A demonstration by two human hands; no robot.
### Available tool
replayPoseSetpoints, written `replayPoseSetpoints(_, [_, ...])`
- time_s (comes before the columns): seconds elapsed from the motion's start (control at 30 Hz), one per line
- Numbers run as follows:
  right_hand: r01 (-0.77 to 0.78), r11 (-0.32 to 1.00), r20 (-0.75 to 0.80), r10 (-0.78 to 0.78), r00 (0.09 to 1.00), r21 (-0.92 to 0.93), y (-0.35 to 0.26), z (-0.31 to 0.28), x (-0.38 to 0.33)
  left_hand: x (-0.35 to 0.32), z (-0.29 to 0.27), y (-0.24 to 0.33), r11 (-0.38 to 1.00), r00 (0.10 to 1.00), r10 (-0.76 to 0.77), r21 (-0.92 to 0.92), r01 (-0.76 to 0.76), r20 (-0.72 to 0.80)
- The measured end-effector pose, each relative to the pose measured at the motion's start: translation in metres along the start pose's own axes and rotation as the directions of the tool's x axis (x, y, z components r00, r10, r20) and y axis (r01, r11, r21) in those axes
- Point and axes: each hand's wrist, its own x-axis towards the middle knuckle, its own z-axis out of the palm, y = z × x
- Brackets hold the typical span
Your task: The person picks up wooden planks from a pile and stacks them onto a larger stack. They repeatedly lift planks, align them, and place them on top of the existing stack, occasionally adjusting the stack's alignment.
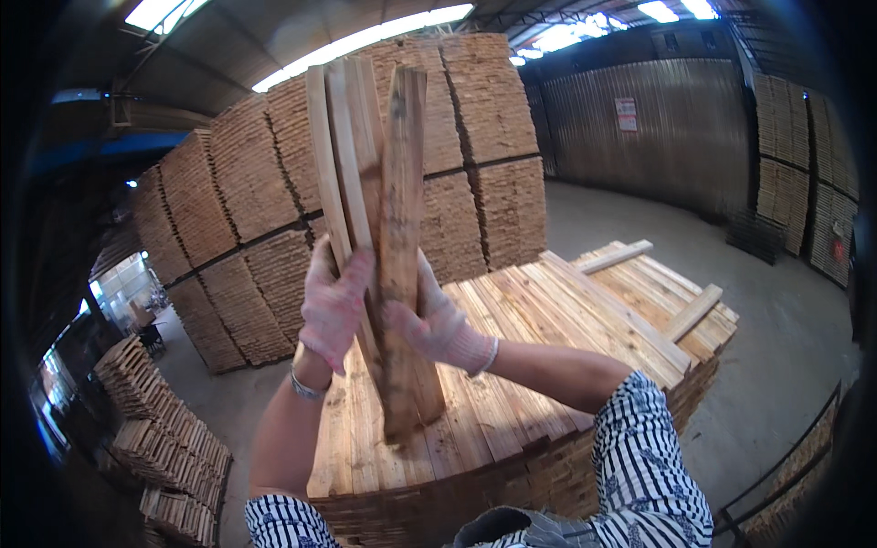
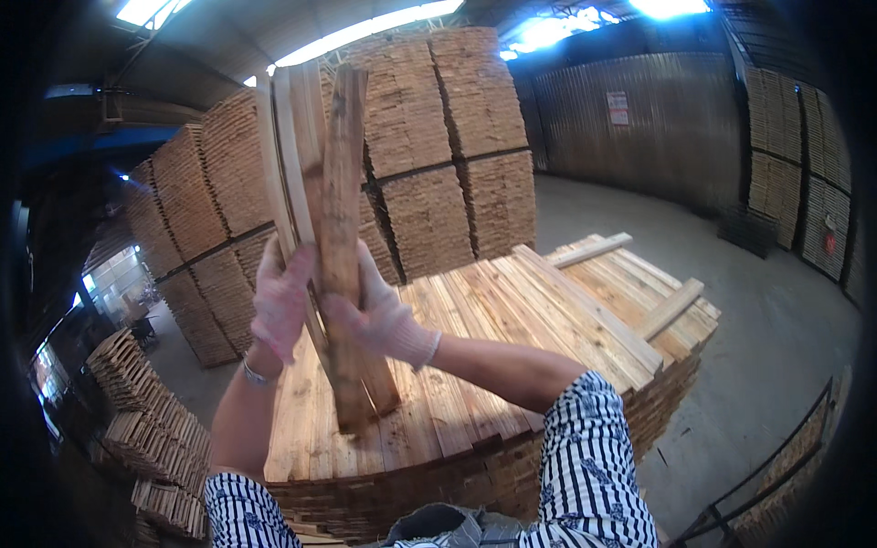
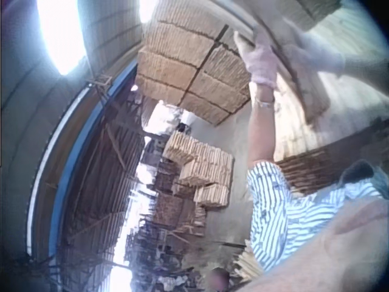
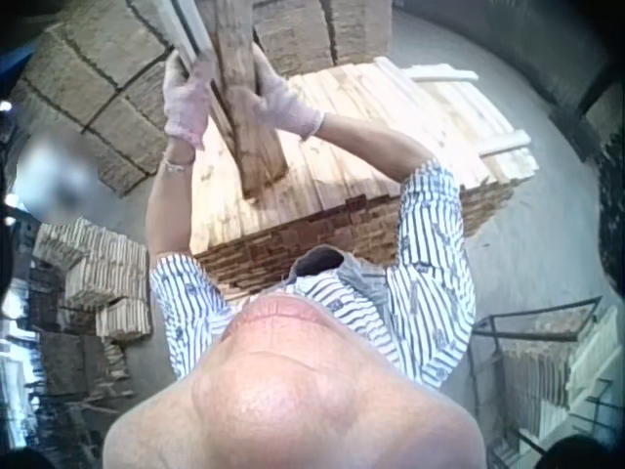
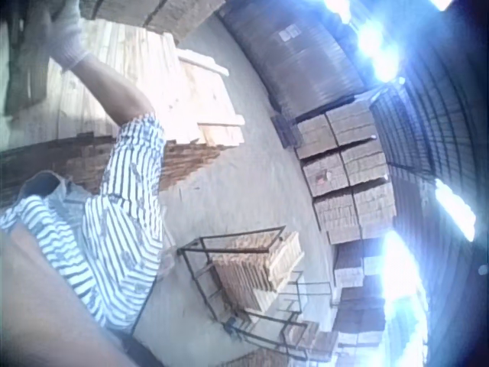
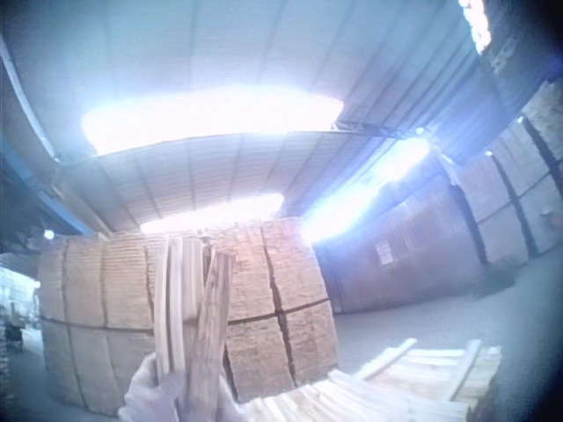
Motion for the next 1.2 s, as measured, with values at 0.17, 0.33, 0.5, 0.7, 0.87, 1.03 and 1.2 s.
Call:
replayPoseSetpoints(0.17, [-0.108,0.994,-0.027,0.107,0.994,-0.034,-0.053,-0.038,0.048,0.039,-0.017,-0.013,0.959,0.972,-0.231,-0.155,0.236,0.049])
replayPoseSetpoints(0.33, [-0.264,0.573,0.005,0.424,0.906,-0.776,-0.104,-0.127,0.062,0.016,-0.031,-0.04,0.892,0.888,-0.444,-0.149,0.426,-0.121])
replayPoseSetpoints(0.5, [-0.12,-0.224,-0.253,0.812,0.526,-0.967,-0.14,-0.184,0.024,-0.023,-0.024,-0.085,0.696,0.694,-0.713,-0.212,0.686,-0.096])
replayPoseSetpoints(0.7, [-0.142,-0.277,-0.311,0.873,0.376,-0.95,-0.103,-0.229,-0.062,-0.043,-0.029,-0.153,0.461,0.468,-0.883,-0.219,0.86,-0.02])
replayPoseSetpoints(0.87, [-0.405,-0.124,-0.319,0.827,0.462,-0.906,-0.113,-0.249,-0.054,-0.045,-0.021,-0.163,0.414,0.409,-0.91,-0.152,0.898,-0.062])
replayPoseSetpoints(1.03, [-0.837,0.213,-0.324,0.852,0.412,-0.504,-0.135,-0.345,-0.042,-0.054,-0.012,-0.157,0.442,0.433,-0.897,-0.138,0.886,-0.092])
replayPoseSetpoints(1.2, [-0.961,0.195,-0.32,0.914,0.25,-0.194,-0.098,-0.418,-0.081,-0.052,0.009,-0.15,0.426,0.409,-0.903,-0.138,0.894,-0.133])
